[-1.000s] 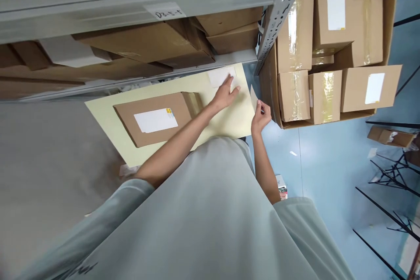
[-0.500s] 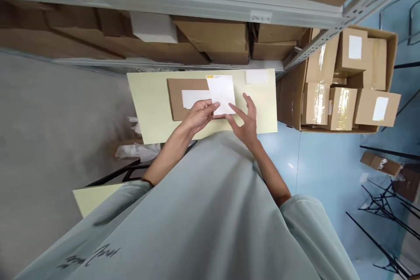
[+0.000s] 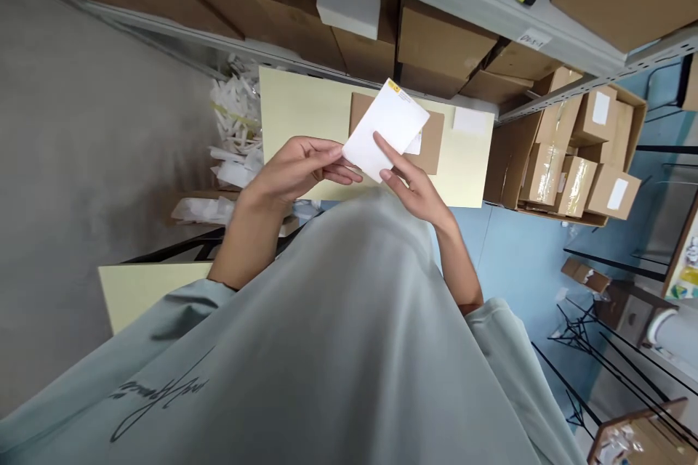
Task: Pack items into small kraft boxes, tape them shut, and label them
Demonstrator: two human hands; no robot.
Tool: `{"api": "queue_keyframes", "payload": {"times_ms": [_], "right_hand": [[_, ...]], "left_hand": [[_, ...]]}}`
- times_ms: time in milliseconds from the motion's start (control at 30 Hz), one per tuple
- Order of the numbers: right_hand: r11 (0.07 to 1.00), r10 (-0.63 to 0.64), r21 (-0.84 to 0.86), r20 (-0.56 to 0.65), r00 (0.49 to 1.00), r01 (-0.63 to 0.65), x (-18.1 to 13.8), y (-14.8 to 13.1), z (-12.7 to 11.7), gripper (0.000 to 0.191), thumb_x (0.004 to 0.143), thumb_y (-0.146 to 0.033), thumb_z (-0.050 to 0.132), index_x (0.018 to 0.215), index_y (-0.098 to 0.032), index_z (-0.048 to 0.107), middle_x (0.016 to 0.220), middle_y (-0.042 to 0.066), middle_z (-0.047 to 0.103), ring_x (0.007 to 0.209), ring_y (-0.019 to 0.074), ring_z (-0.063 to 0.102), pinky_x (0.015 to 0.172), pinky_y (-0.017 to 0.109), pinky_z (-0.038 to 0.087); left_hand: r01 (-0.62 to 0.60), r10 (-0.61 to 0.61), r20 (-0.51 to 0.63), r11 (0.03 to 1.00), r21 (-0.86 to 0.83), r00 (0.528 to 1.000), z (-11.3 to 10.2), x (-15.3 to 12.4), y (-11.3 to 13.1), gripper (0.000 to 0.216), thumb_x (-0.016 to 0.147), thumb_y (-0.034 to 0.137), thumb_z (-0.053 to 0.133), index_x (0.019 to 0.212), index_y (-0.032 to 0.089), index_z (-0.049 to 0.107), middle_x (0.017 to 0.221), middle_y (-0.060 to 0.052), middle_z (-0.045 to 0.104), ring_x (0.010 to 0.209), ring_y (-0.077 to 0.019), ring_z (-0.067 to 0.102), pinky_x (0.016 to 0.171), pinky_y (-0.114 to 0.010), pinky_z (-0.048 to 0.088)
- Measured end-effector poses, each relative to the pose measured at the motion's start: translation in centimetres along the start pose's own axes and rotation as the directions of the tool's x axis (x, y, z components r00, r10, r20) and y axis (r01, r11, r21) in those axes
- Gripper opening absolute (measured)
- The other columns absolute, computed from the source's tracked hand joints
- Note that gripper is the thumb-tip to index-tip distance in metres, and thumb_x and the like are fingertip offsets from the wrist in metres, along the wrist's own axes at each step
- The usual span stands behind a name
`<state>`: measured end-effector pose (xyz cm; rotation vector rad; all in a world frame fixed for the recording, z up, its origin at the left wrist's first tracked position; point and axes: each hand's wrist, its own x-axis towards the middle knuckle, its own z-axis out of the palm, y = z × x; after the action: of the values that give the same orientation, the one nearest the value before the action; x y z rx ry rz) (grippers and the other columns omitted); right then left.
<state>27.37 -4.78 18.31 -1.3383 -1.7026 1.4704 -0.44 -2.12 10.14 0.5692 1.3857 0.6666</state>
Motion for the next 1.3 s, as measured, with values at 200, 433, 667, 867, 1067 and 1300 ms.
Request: {"api": "queue_keyframes", "payload": {"times_ms": [200, 433, 667, 867, 1067, 1300], "right_hand": [[0.996, -0.055, -0.064, 0.004, 0.998, 0.055, 0.5, -3.3, 4.2, 0.080, 0.116, -0.078, 0.048, 0.186, -0.045, 0.032, 0.192, -0.008, 0.038, 0.181, 0.0323, 0.032, 0.148, 0.053, 0.036], [0.988, -0.114, -0.093, 0.066, 0.991, 0.120, 2.1, -4.0, 7.5, 0.082, 0.119, -0.074, 0.042, 0.190, -0.041, 0.018, 0.196, -0.003, 0.029, 0.181, 0.0348, 0.032, 0.146, 0.060, 0.038], [0.987, -0.104, -0.120, 0.043, 0.994, 0.109, 2.7, -4.4, 8.8, 0.081, 0.118, -0.074, 0.046, 0.189, -0.040, 0.025, 0.195, -0.002, 0.033, 0.182, 0.0335, 0.030, 0.147, 0.058, 0.038], [0.977, -0.149, -0.148, 0.036, 0.988, 0.153, 2.9, -4.6, 9.1, 0.079, 0.118, -0.075, 0.042, 0.188, -0.042, 0.026, 0.194, -0.003, 0.033, 0.182, 0.0317, 0.030, 0.146, 0.056, 0.040], [0.977, -0.157, -0.138, 0.038, 0.987, 0.160, 3.1, -4.8, 8.8, 0.080, 0.119, -0.074, 0.043, 0.188, -0.039, 0.027, 0.194, -0.001, 0.034, 0.182, 0.0329, 0.031, 0.145, 0.058, 0.041], [0.981, -0.144, -0.121, 0.054, 0.988, 0.150, 3.4, -4.8, 8.2, 0.082, 0.117, -0.076, 0.045, 0.188, -0.037, 0.028, 0.194, 0.001, 0.034, 0.182, 0.0337, 0.030, 0.146, 0.059, 0.039]], "left_hand": [[-0.146, 0.145, 0.161, 0.989, -0.006, 0.976, -3.0, -5.2, 1.8, 0.042, 0.083, 0.049, 0.104, 0.107, 0.018, 0.090, 0.101, -0.013, 0.088, 0.114, -0.0443, 0.087, 0.098, -0.056, 0.077], [-0.321, 0.329, 0.253, 0.944, -0.073, 0.910, -4.0, -9.0, 5.1, 0.050, 0.080, 0.061, 0.101, 0.095, 0.016, 0.085, 0.090, -0.011, 0.088, 0.089, -0.0338, 0.090, 0.085, -0.043, 0.077], [-0.376, 0.383, 0.130, 0.924, -0.077, 0.915, -5.7, -8.6, 4.9, 0.040, 0.085, 0.052, 0.097, 0.092, 0.016, 0.080, 0.085, -0.009, 0.086, 0.085, -0.0327, 0.090, 0.078, -0.042, 0.076], [-0.407, 0.413, 0.066, 0.909, -0.094, 0.908, -6.6, -8.0, 5.1, 0.037, 0.084, 0.045, 0.100, 0.093, 0.015, 0.080, 0.081, -0.010, 0.084, 0.086, -0.0354, 0.090, 0.076, -0.044, 0.076], [-0.497, 0.509, 0.123, 0.860, -0.121, 0.852, -6.9, -7.7, 6.0, 0.038, 0.088, 0.054, 0.097, 0.091, 0.019, 0.084, 0.085, -0.011, 0.086, 0.078, -0.0319, 0.088, 0.069, -0.042, 0.075], [-0.542, 0.553, 0.147, 0.833, -0.109, 0.820, -6.9, -7.4, 6.5, 0.036, 0.089, 0.058, 0.097, 0.090, 0.024, 0.083, 0.080, -0.006, 0.085, 0.077, -0.0301, 0.088, 0.065, -0.035, 0.072]]}}
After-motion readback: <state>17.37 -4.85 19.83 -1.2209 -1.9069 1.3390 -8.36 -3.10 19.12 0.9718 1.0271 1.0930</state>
